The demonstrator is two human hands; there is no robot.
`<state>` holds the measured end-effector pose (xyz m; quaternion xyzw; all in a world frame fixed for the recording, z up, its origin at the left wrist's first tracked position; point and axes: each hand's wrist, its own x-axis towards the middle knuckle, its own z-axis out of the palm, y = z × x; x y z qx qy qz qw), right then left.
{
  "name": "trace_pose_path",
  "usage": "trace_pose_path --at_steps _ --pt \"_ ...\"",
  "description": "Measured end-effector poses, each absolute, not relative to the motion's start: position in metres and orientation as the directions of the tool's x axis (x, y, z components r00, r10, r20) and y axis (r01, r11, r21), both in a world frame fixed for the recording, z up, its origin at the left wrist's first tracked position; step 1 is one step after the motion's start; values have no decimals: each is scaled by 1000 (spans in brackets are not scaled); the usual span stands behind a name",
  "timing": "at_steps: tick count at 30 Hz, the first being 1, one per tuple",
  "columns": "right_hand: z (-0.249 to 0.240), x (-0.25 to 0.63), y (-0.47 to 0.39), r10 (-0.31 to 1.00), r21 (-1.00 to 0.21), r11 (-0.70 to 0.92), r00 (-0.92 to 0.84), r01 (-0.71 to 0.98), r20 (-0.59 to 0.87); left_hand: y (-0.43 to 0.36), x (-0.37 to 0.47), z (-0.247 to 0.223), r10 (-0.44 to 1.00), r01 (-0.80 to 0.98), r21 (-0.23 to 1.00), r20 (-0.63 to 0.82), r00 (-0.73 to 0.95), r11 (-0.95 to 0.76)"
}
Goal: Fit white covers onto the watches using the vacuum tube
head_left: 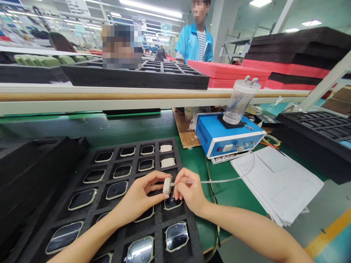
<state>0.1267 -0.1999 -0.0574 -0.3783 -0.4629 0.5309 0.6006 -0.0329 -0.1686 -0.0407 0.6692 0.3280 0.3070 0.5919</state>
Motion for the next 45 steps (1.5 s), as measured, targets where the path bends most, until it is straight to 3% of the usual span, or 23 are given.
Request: trace_pose_path --at_steps 26,31,33,36,40,45 --pt "-57 127 -203 986 -952 161 7 -262 165 -169 -32 -40 811 8 999 33 584 -46" --pt "-58 132 -212 917 -902 361 -87 -238 390 -165 -35 -36 855 -117 978 -91 511 175" --pt "-60 133 -212 843 -850 511 -117 -126 524 -165 -36 -35 831 -215 929 -144 538 300" --pt "-63 133 -209 749 -743 659 -14 114 662 -166 -35 -34 808 -324 858 -161 567 399" --pt "-59 131 -202 839 -833 504 99 229 535 -167 -34 -35 848 -360 861 -142 511 361" --pt "-54 130 -198 953 -935 296 8 193 304 -168 -32 -35 870 -276 920 -119 479 277"
